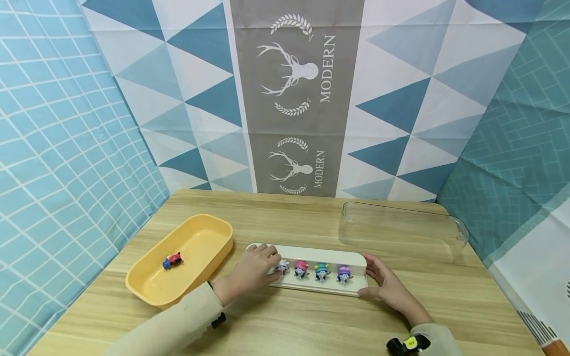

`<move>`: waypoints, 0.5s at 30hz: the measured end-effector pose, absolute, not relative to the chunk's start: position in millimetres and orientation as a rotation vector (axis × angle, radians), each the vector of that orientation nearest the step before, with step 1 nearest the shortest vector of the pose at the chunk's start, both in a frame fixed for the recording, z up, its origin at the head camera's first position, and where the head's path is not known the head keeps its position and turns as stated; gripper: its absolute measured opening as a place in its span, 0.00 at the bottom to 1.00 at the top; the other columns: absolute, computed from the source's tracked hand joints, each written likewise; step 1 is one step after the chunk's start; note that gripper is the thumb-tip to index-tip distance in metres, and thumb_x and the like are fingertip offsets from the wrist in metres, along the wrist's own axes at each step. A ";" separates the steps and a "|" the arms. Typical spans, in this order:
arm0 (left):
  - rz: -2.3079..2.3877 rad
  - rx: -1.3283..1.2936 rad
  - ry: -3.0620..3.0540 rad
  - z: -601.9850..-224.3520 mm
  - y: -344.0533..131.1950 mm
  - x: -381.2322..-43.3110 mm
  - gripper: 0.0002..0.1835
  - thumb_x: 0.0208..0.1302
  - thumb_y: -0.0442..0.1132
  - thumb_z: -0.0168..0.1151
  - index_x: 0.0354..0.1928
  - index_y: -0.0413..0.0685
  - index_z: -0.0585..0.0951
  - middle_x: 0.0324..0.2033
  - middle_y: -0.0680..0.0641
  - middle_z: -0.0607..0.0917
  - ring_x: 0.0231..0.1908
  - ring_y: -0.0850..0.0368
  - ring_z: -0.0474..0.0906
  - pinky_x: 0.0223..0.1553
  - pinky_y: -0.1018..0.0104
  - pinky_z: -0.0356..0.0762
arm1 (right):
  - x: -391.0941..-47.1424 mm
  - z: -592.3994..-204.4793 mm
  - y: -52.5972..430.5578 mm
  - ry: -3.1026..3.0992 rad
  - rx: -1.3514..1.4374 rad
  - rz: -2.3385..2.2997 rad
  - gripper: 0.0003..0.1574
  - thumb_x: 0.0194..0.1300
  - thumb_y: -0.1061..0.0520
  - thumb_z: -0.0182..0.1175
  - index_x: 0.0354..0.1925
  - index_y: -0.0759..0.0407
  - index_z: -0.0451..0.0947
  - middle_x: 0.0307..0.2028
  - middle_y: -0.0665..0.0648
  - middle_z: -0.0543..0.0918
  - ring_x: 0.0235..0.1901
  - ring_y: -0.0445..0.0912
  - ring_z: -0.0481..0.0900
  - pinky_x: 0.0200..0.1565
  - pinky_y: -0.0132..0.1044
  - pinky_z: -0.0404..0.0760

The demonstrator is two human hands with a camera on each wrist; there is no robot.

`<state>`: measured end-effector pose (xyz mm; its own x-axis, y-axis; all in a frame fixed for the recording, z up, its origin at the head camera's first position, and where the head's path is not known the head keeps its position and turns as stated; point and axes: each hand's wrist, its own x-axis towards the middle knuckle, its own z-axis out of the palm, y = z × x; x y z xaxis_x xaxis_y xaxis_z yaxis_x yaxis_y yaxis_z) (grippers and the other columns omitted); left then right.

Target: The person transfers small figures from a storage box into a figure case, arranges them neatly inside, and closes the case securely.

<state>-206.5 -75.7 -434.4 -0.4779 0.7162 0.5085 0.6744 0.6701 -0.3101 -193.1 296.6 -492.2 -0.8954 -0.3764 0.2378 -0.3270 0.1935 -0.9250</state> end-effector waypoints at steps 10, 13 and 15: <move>0.210 -1.081 -2.256 -429.6 -74.9 -206.6 0.16 0.54 0.56 0.72 0.31 0.54 0.81 0.31 0.54 0.80 0.34 0.55 0.78 0.39 0.57 0.76 | -193.6 -493.0 296.5 2.406 -0.715 -1.842 0.61 0.46 0.71 0.75 0.71 0.76 0.51 0.65 0.82 0.61 0.58 0.24 0.67 0.57 0.19 0.67; 0.235 -1.076 -2.269 -428.4 -75.8 -206.5 0.16 0.55 0.57 0.71 0.31 0.55 0.80 0.30 0.54 0.79 0.34 0.56 0.77 0.40 0.56 0.76 | -193.3 -493.0 296.6 2.401 -0.707 -1.843 0.61 0.46 0.71 0.75 0.71 0.76 0.51 0.65 0.82 0.60 0.58 0.23 0.67 0.57 0.18 0.66; 0.254 -1.069 -2.274 -426.8 -77.3 -206.1 0.16 0.55 0.57 0.71 0.30 0.55 0.80 0.30 0.55 0.79 0.34 0.56 0.77 0.41 0.56 0.75 | -193.3 -493.0 296.8 2.400 -0.705 -1.843 0.61 0.46 0.71 0.75 0.71 0.76 0.52 0.65 0.82 0.60 0.58 0.23 0.67 0.57 0.18 0.66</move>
